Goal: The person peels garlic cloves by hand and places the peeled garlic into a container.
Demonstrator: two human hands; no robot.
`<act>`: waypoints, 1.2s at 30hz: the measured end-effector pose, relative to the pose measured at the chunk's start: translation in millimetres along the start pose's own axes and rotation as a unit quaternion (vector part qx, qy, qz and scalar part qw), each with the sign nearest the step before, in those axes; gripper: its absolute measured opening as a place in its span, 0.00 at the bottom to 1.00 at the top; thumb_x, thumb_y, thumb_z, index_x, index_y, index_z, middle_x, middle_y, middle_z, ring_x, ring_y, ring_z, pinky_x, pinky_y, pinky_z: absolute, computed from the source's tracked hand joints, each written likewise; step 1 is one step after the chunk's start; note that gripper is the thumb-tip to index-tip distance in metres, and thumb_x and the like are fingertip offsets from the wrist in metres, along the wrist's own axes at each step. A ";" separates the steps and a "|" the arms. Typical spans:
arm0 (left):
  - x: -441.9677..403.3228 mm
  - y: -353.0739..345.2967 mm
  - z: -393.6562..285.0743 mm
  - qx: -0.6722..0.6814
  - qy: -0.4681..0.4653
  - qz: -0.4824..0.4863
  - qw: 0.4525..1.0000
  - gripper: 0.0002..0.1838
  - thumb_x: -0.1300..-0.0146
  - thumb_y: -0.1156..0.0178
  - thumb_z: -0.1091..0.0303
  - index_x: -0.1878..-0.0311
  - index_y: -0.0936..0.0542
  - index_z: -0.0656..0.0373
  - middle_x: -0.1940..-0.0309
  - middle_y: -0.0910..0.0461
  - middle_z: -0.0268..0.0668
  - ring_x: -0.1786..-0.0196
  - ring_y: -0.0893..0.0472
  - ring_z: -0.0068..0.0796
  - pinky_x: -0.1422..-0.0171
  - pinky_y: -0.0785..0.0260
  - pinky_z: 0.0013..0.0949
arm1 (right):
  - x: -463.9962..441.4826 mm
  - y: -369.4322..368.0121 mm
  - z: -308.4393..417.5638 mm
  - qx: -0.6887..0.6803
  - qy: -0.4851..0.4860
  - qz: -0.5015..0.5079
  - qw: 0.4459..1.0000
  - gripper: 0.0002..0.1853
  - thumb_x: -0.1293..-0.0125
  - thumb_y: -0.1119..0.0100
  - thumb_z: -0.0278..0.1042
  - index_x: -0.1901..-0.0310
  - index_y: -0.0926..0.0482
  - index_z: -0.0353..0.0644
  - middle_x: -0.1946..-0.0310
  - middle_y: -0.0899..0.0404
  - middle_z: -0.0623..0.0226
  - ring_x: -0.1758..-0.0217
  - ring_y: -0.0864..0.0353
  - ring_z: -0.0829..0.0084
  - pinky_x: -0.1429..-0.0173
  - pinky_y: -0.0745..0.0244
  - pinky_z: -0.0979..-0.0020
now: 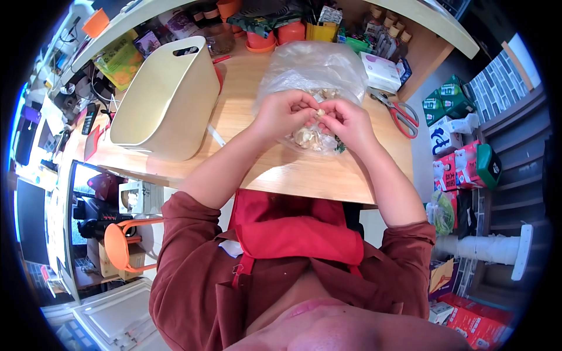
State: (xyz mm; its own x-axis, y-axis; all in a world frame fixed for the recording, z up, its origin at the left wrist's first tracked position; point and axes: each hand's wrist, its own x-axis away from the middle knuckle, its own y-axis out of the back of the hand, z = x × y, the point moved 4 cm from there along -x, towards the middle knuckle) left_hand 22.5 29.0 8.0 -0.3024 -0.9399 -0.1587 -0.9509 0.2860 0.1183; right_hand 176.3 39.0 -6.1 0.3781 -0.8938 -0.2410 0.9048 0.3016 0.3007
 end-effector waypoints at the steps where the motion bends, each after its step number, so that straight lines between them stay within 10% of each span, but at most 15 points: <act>1: 0.0 -0.3 -0.2 -0.006 -0.019 -0.007 1.000 0.06 0.43 0.43 0.79 0.62 0.23 0.65 0.72 0.21 0.33 0.69 0.22 0.18 0.63 0.28 0.20 | 0.1 -0.2 0.5 0.006 0.001 0.001 1.000 0.09 0.42 0.42 0.23 0.59 0.24 0.36 0.73 0.23 0.67 0.73 0.21 0.81 0.69 0.26 0.79; 18: 6.0 -4.9 -4.5 -0.345 -0.280 -0.094 0.891 0.06 0.53 0.38 0.75 0.70 0.22 0.61 0.79 0.24 0.40 0.78 0.23 0.32 0.74 0.31 0.31 | -0.7 -3.0 -12.3 0.092 0.014 -0.017 0.995 0.09 0.48 0.37 0.27 0.65 0.25 0.39 0.74 0.24 0.66 0.74 0.23 0.77 0.69 0.27 0.76; 36: -0.1 11.0 -4.4 -0.308 -0.153 -0.157 0.926 0.05 0.50 0.39 0.74 0.70 0.23 0.64 0.80 0.24 0.40 0.78 0.24 0.25 0.73 0.31 0.28 | 3.2 -1.8 2.3 -0.041 0.003 -0.014 0.999 0.10 0.42 0.41 0.25 0.57 0.23 0.39 0.77 0.24 0.72 0.73 0.22 0.84 0.72 0.30 0.81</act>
State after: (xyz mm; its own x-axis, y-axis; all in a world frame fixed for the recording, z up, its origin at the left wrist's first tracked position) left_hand 12.4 31.4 13.6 -0.1114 -0.8351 -0.5387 -0.8055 -0.2416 0.5411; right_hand 175.4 34.8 -5.3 0.3529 -0.9006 -0.2536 0.9280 0.3024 0.2175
